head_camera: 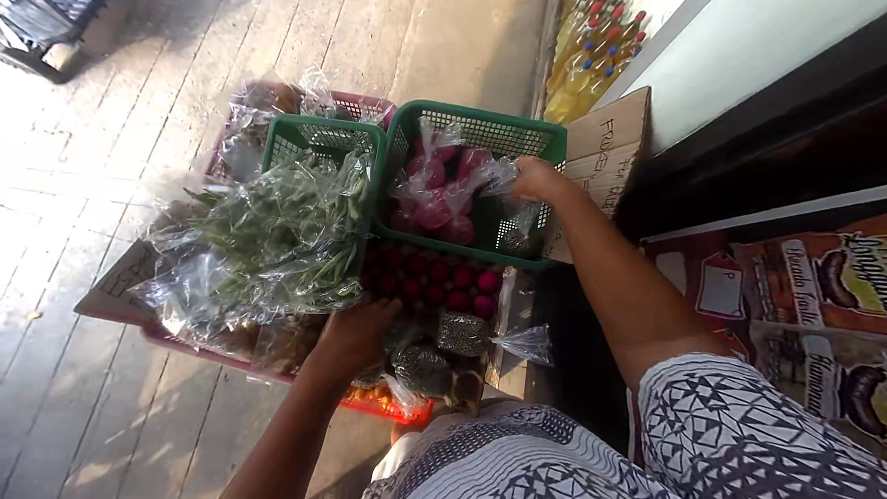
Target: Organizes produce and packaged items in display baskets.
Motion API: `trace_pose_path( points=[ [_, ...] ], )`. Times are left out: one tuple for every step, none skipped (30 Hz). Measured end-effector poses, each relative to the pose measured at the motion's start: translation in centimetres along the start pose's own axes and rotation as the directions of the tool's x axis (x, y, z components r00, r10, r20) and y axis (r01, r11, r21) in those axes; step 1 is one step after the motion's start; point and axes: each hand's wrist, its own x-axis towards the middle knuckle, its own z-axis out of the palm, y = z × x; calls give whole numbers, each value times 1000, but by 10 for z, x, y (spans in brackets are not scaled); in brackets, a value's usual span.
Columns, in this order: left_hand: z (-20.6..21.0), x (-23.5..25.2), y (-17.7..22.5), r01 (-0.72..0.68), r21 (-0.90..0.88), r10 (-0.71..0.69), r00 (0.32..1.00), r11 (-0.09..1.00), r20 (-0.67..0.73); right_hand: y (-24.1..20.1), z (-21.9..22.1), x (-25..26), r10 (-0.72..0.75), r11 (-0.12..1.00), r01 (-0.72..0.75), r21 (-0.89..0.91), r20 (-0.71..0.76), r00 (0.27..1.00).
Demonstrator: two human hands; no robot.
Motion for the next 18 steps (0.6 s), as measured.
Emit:
trace_pose_path(
  points=[
    [0,1,-2,-21,1,21,1000,1000,-12,-1,2,-1,-13,999,12,42,12,1000],
    [-1,1,-3,-40,-5,40,999,999,-21,-3,4,-4,-25,994,23,110,16,1000],
    [-3,1,-4,-49,-4,49,999,999,-15,-6,5,-8,-27,985,21,170,32,999],
    [-5,1,-4,-57,2,57,998,998,-7,-9,8,-12,-24,980,11,198,61,998],
    [-6,0,-4,-65,15,65,998,998,-2,-12,9,-17,-36,984,17,178,107,994],
    [-6,0,-4,-79,27,79,997,997,-4,-12,13,-21,-77,993,60,105,162,984],
    [-5,0,-5,-94,44,94,996,995,-7,-6,18,-19,-119,992,124,-10,212,970],
    [-5,-1,-6,-108,57,108,994,993,-5,-1,20,-21,-139,980,170,-105,255,957],
    [-7,-2,-6,-113,71,113,994,991,5,1,18,-26,-135,967,187,-171,277,951],
    [-9,-3,-5,-118,77,118,993,990,2,0,11,-33,-124,963,181,-197,274,954],
    [-11,-6,-5,-117,77,118,993,990,3,-3,3,-41,-112,968,160,-194,237,965],
    [-13,-8,-4,-116,72,116,993,991,3,-7,-4,-51,-96,975,128,-182,177,979],
    [-15,-11,-3,-113,65,113,994,991,4,-12,-9,-63,-60,980,83,-183,126,990],
    [-17,-14,-1,-110,57,110,994,992,2,-19,-11,-74,-13,977,33,-210,97,995],
    [-20,-18,1,-105,50,105,994,993,1,-27,-12,-85,37,967,-8,-256,110,993],
    [-23,-21,3,-98,49,98,995,994,-2,-35,-9,-94,81,954,-33,-298,152,985],
    [-26,-25,6,-93,51,93,996,994,-3,-39,-2,-99,104,942,-34,-333,195,975],
    [-29,-28,8,-97,58,99,995,994,-19,-41,6,-102,107,932,-17,-363,228,968]
  ],
)
